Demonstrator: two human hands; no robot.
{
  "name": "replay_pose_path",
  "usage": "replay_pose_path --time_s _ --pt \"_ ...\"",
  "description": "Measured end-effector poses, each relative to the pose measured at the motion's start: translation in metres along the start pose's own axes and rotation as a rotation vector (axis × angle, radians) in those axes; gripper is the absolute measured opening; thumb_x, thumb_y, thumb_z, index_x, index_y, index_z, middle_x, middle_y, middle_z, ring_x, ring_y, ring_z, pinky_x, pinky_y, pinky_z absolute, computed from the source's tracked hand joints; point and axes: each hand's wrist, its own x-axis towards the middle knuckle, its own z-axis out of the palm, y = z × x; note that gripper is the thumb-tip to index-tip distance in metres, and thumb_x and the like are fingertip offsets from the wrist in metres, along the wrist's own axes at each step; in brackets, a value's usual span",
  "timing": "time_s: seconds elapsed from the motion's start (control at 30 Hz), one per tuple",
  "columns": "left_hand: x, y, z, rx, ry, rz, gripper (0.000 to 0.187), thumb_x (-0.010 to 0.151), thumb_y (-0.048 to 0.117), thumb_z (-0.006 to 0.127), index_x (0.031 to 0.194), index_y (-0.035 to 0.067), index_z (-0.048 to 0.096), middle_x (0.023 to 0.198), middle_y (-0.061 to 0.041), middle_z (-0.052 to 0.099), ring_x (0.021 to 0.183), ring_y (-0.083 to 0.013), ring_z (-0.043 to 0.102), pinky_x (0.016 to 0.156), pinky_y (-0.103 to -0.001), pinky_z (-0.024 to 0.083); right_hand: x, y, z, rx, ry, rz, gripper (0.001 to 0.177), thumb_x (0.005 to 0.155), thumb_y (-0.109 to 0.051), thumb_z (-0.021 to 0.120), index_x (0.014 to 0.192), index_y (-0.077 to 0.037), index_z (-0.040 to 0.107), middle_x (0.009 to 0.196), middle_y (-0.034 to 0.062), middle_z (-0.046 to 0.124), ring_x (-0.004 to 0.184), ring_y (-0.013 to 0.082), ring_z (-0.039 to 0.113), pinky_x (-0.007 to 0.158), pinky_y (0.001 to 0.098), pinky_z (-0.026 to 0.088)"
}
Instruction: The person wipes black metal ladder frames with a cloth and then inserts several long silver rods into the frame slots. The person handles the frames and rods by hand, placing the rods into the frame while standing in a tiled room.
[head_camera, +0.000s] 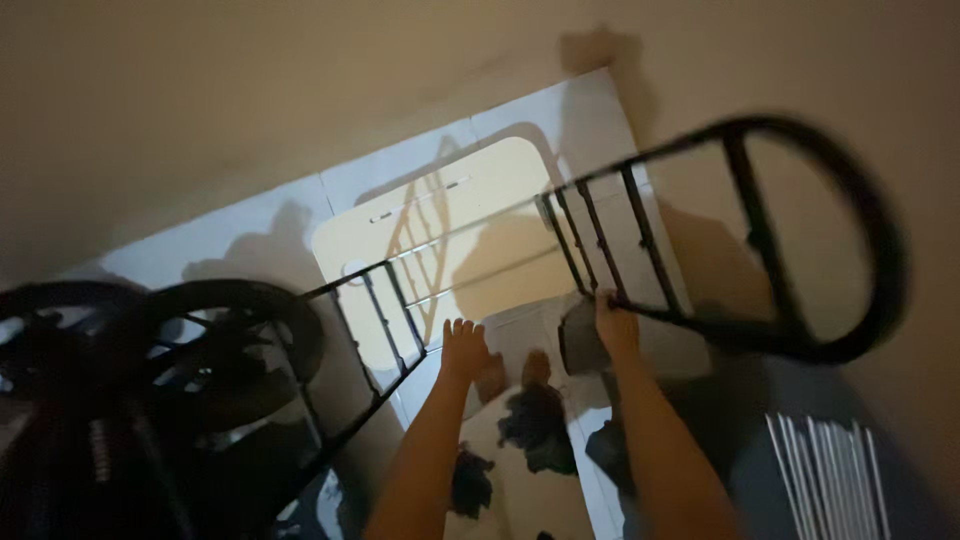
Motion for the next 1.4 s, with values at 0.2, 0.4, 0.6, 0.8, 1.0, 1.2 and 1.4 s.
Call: replay_pose_path --time_s 0.2,0.4,0.6,0.8,1.0,1.2,1.4 --pt "0.109 0.037 0.035 0.045 0.231 0.072 0.046 0.104 0.023 0.047 0.147 0.010 0.053 0.151 -0.018 0.050 0.147 -0.0387 0.037 0.124 -0.061 0.016 0.035 -0.037 -0.050 0.201 0.094 -0.123 0.053 0.106 -0.046 0.044 0.111 -0.002 0.072 0.069 0.0239 0.066 0.061 0.0399 0.064 0.058 0.0518 0.050" --pt "0.138 0.121 0.016 -0.192 -0.236 0.078 0.053 0.105 0.041 0.049 0.145 0.006 0.048 0.147 -0.018 0.052 0.137 -0.0385 0.048 0.114 -0.057 0.031 0.026 -0.093 -0.135 0.083 -0.115 -0.191 0.058 0.107 -0.051 0.043 0.109 -0.001 0.072 0.075 0.0248 0.068 0.069 0.0400 0.066 0.063 0.0503 0.051" --pt "0.112 0.155 0.034 -0.360 -0.299 0.209 0.041 0.108 0.031 0.050 0.134 0.001 0.061 0.139 -0.017 0.064 0.125 -0.0330 0.063 0.105 -0.045 0.052 0.015 -0.141 -0.181 0.035 -0.269 -0.065 0.058 0.098 -0.057 0.049 0.108 -0.006 0.074 0.073 0.0205 0.071 0.065 0.0341 0.069 0.062 0.0464 0.052" --pt "0.082 0.158 0.039 -0.194 -0.155 0.516 0.028 0.096 0.015 0.057 0.120 0.001 0.066 0.118 -0.016 0.069 0.103 -0.0309 0.069 0.080 -0.041 0.059 0.029 -0.148 -0.200 -0.015 -0.302 -0.144 0.060 0.102 -0.054 0.056 0.092 0.004 0.071 0.080 0.0218 0.070 0.070 0.0325 0.067 0.066 0.0432 0.052" --pt "0.020 0.162 0.009 -0.580 -0.115 0.340 0.027 0.107 0.018 0.050 0.123 0.001 0.063 0.110 -0.020 0.071 0.095 -0.0361 0.069 0.078 -0.048 0.055 0.040 -0.162 -0.195 0.002 -0.434 -0.392 0.047 0.098 -0.048 0.057 0.102 -0.003 0.071 0.082 0.0180 0.072 0.070 0.0319 0.067 0.068 0.0437 0.052" --pt "-0.024 0.165 0.005 -0.733 -0.107 0.440 0.034 0.108 0.028 0.049 0.123 0.001 0.065 0.113 -0.021 0.071 0.100 -0.0384 0.067 0.085 -0.049 0.052 0.022 -0.150 -0.206 0.134 -0.468 -0.415 0.047 0.096 -0.047 0.057 0.107 -0.004 0.072 0.087 0.0163 0.075 0.074 0.0295 0.070 0.070 0.0424 0.053" --pt "-0.081 0.163 0.021 -0.816 -0.213 0.565 0.042 0.109 0.037 0.049 0.122 0.002 0.067 0.117 -0.021 0.070 0.106 -0.0406 0.065 0.092 -0.050 0.050 -0.006 -0.132 -0.189 0.109 -0.424 -0.381 0.046 0.100 -0.042 0.053 0.112 -0.002 0.071 0.097 0.0185 0.075 0.085 0.0314 0.070 0.080 0.0405 0.054"
